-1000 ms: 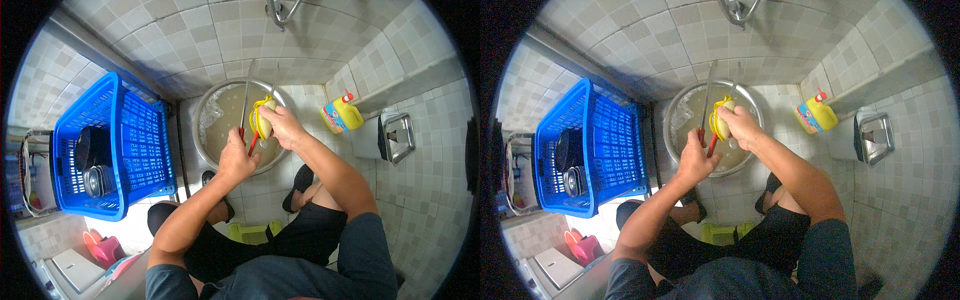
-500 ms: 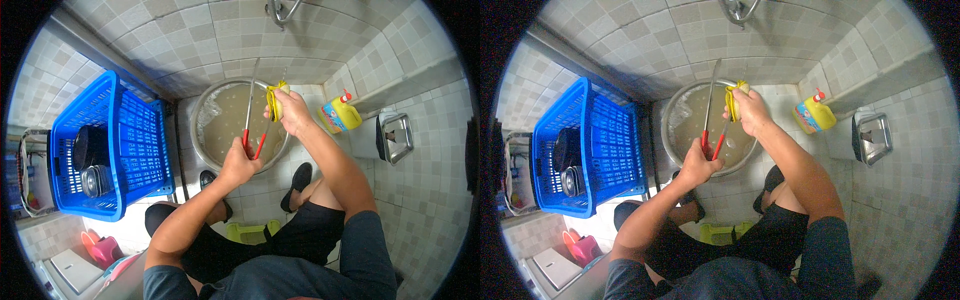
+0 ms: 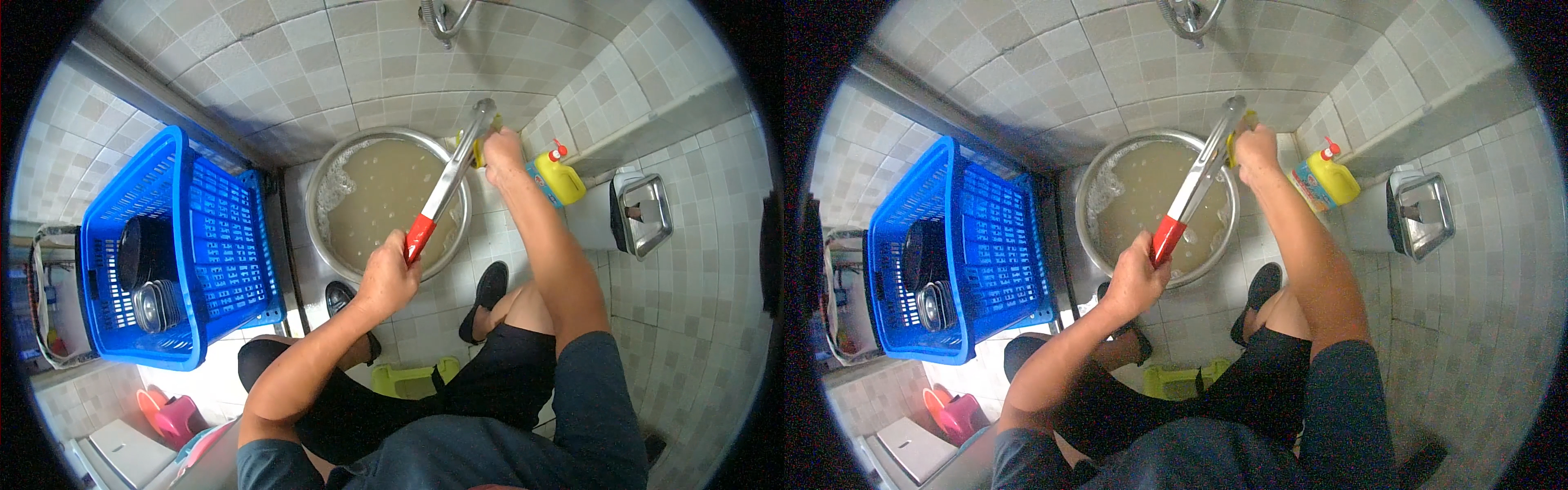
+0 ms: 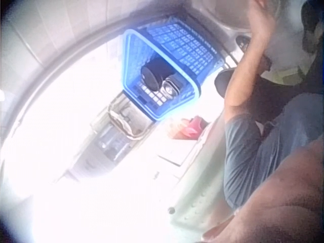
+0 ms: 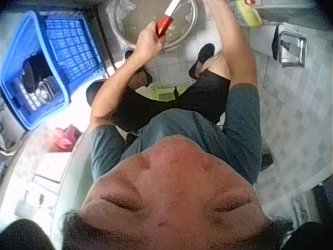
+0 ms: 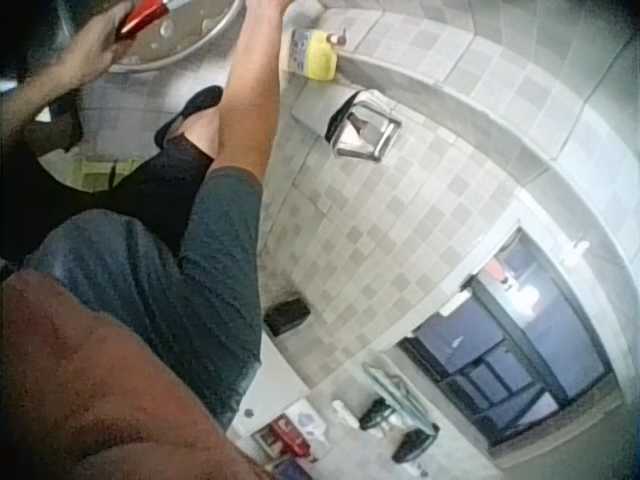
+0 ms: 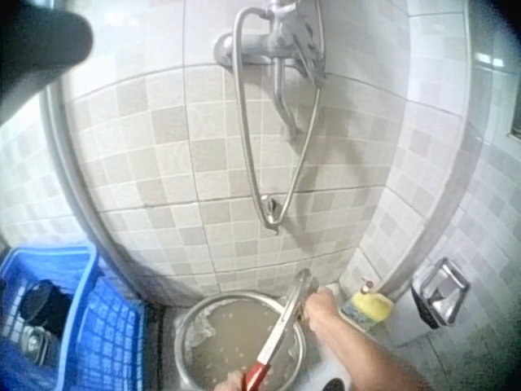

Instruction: The person washes various metal kitchen utensils including a tray, a cleaver, and tongs using a yellow sponge in a large basin of soapy water.

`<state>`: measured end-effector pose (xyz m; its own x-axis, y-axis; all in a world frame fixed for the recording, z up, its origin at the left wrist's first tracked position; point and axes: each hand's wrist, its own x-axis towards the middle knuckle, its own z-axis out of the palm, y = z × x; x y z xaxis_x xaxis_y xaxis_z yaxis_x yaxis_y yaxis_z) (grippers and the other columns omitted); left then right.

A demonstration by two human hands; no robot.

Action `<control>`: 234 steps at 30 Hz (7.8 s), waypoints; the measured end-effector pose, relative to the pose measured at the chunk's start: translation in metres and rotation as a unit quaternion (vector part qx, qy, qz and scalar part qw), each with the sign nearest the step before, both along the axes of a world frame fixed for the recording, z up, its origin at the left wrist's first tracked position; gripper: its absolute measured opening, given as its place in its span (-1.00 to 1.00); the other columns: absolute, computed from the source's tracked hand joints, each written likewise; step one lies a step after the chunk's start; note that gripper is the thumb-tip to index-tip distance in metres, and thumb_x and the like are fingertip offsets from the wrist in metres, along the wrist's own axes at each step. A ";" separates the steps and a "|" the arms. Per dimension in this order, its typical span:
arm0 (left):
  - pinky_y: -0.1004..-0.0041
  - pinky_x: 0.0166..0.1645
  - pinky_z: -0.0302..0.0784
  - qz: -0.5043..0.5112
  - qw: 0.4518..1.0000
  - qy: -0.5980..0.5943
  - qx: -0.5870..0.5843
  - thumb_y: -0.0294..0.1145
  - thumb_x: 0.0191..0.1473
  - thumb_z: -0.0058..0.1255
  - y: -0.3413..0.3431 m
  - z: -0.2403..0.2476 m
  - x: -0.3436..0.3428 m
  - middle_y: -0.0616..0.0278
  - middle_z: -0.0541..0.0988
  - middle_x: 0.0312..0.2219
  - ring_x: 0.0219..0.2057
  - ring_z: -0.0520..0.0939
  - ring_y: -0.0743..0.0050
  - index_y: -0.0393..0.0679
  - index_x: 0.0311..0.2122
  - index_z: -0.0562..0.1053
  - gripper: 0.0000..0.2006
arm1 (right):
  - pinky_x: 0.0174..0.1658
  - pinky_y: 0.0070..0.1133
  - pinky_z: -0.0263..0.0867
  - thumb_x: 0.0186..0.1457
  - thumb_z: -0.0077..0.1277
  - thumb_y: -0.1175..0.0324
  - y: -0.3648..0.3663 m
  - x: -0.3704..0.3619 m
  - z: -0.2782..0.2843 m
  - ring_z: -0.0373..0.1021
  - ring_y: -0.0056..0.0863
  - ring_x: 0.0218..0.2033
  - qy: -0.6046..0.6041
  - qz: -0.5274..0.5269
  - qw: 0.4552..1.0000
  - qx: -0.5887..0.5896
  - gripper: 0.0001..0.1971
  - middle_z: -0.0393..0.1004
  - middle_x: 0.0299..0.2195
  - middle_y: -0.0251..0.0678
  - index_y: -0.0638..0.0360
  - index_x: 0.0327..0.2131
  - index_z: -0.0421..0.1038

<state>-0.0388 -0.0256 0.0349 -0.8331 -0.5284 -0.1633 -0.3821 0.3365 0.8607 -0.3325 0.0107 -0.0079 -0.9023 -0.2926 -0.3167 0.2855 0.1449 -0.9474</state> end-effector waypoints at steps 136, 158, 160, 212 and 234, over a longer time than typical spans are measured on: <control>0.31 -0.44 0.46 0.118 0.961 0.146 0.203 -0.08 0.05 0.03 -0.029 0.054 -0.012 0.07 0.54 -0.67 -0.61 0.59 0.30 -0.35 -0.42 0.51 -0.59 | -0.07 -0.26 0.41 0.18 -0.14 0.18 0.122 0.105 -0.085 0.47 -0.02 -0.16 0.290 0.594 0.590 0.464 -0.62 0.52 -0.13 -0.01 0.20 -0.07 0.49; 0.23 -0.23 0.61 -0.259 0.861 0.296 -0.322 -0.46 -0.03 0.13 0.076 0.070 0.010 0.03 0.48 -0.05 -0.28 0.64 0.03 -0.15 -0.10 0.42 -0.67 | -0.43 -0.45 0.38 0.20 0.03 0.34 0.180 0.152 0.088 0.44 -0.45 -0.47 -0.263 0.027 0.950 -0.166 -0.85 0.49 -0.45 -0.30 0.24 -0.29 0.40; 0.24 -0.24 0.61 -0.258 0.854 0.325 -0.313 -0.47 -0.05 0.15 0.074 0.071 0.007 0.09 0.53 -0.11 -0.29 0.64 0.06 -0.14 -0.11 0.43 -0.67 | -0.42 -0.45 0.37 0.19 0.06 0.33 0.209 0.147 0.092 0.44 -0.47 -0.44 -0.239 0.016 0.952 -0.188 -0.84 0.50 -0.42 -0.30 0.22 -0.27 0.41; 0.17 -0.26 0.58 -0.281 0.903 0.041 -0.322 -0.36 -0.01 0.12 0.052 0.019 -0.025 0.04 0.60 -0.36 -0.37 0.64 0.00 -0.14 -0.27 0.54 -0.82 | 0.08 -0.09 0.39 0.24 -0.18 0.51 0.284 -0.129 0.016 0.35 0.01 -0.01 -0.155 -0.282 0.844 -0.429 -0.86 0.28 -0.13 0.00 0.36 -0.16 0.19; 0.16 -0.26 0.56 -0.302 0.895 0.036 -0.327 -0.36 0.01 0.12 0.053 0.013 -0.029 0.06 0.60 -0.40 -0.39 0.64 -0.01 -0.12 -0.30 0.52 -0.86 | -0.15 -0.03 0.51 0.20 -0.20 0.52 0.301 -0.140 0.000 0.47 0.05 -0.20 -0.131 -0.440 0.843 -0.280 -0.83 0.33 -0.23 0.02 0.39 -0.15 0.19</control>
<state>-0.0681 0.0277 0.0484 -0.9949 0.0585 0.0826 0.0880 0.9032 0.4201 -0.4722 0.3113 -0.0075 -0.7693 0.2834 -0.5726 0.2591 -0.6809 -0.6850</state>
